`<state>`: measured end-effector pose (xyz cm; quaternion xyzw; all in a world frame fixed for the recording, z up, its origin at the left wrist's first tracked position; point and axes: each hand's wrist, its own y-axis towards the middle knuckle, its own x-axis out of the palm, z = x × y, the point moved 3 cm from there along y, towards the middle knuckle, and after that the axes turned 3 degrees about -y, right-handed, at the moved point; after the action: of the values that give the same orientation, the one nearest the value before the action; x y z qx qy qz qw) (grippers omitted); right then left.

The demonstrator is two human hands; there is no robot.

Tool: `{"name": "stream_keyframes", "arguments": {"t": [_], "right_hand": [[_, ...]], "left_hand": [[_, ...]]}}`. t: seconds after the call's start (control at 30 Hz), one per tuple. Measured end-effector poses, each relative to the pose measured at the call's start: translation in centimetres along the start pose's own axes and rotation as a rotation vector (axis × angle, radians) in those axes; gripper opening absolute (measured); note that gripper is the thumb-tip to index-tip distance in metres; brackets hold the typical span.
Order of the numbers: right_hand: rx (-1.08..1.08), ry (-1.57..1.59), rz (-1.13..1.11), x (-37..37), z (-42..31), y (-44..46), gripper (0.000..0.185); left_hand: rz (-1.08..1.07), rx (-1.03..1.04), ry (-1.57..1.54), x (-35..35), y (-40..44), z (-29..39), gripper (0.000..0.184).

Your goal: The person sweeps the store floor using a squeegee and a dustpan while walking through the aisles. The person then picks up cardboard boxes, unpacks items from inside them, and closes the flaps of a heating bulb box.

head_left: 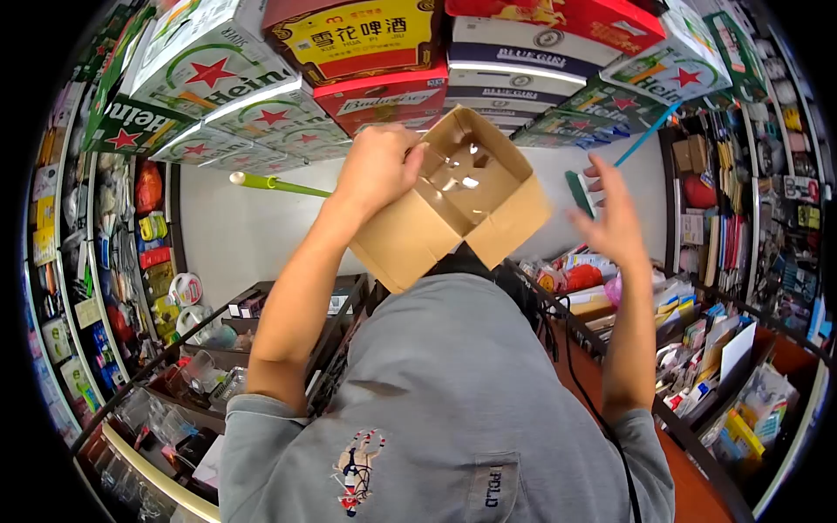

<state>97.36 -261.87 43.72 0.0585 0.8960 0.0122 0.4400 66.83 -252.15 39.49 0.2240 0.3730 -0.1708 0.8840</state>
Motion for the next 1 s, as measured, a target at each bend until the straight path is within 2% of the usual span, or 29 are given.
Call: {"name": "stream_keyframes", "arguments": {"t": [0.03, 0.1, 0.13, 0.23, 0.27, 0.3, 0.37, 0.4, 0.43, 0.5, 0.57, 0.67, 0.7, 0.73, 0.77, 0.83, 0.87, 1.0], "right_hand": [[-0.053, -0.092, -0.094, 0.9, 0.3, -0.9, 0.070], [-0.325, -0.175, -0.100, 5.1, -0.1, -1.6, 0.118], [-0.341, -0.145, -0.078, 7.4, -1.1, -1.1, 0.133], [-0.432, -0.141, -0.022, 9.7, -1.4, 0.5, 0.131], [-0.436, -0.131, -0.018, 9.9, -1.3, 0.6, 0.119], [-0.453, -0.117, -0.031, 10.7, -0.4, 0.7, 0.119], [-0.417, -0.125, -0.187, 13.4, 1.6, 1.3, 0.106], [-0.401, -0.133, -0.235, 13.5, 2.0, 1.4, 0.102], [-0.400, -0.142, -0.192, 14.7, 1.4, 1.9, 0.079], [-0.373, -0.171, -0.123, 13.9, 2.1, 1.6, 0.057], [-0.350, -0.176, -0.172, 14.4, 1.1, 2.2, 0.058], [-0.339, -0.138, -0.209, 13.7, -0.1, 2.2, 0.054], [-0.328, -0.122, -0.254, 13.3, -0.1, 1.8, 0.053], [-0.278, -0.159, -0.228, 12.9, 0.5, 1.3, 0.053], [-0.186, -0.177, -0.353, 13.8, 1.9, 1.7, 0.057], [-0.024, -0.238, -0.446, 14.0, 5.8, 0.2, 0.061], [-0.123, -0.285, -0.353, 14.8, 7.9, 0.2, 0.068], [-0.237, -0.293, -0.309, 12.8, 3.7, 1.6, 0.093]], "left_hand": [[0.000, 0.000, 0.000, 0.3, -0.2, 0.0, 0.012], [0.110, -0.161, -0.140, -0.6, -0.4, -0.7, 0.013], [0.188, -0.157, -0.170, -0.2, -0.9, -1.0, 0.015], [0.139, -0.278, -0.252, -0.6, -1.7, -0.6, 0.016], [0.122, -0.302, -0.281, -0.1, -1.8, -1.2, 0.018], [0.135, -0.320, -0.268, -0.1, -2.2, -1.3, 0.018], [0.184, -0.426, -0.370, -0.1, -3.2, -1.7, 0.019], [0.138, -0.444, -0.342, 0.4, -3.9, -2.5, 0.025], [0.216, -0.530, -0.643, 0.6, -5.6, -4.7, 0.033], [0.338, -0.646, -0.933, 2.1, -7.3, -7.2, 0.040], [0.327, -0.947, -0.824, 2.6, -11.8, -13.5, 0.047], [0.305, -1.261, -0.315, 6.9, -21.4, -27.6, 0.066], [0.468, -1.072, 0.040, 5.4, -22.1, -28.8, 0.065], [0.530, -0.932, 0.213, 5.1, -22.2, -30.6, 0.062], [0.591, -0.801, 0.406, 4.7, -22.3, -31.7, 0.059], [0.340, -0.808, -0.195, 6.1, -20.4, -36.0, 0.041], [0.306, -0.828, -0.239, 5.5, -19.9, -36.2, 0.038], [0.301, -0.805, -0.328, 4.6, -17.3, -33.0, 0.033]]}}
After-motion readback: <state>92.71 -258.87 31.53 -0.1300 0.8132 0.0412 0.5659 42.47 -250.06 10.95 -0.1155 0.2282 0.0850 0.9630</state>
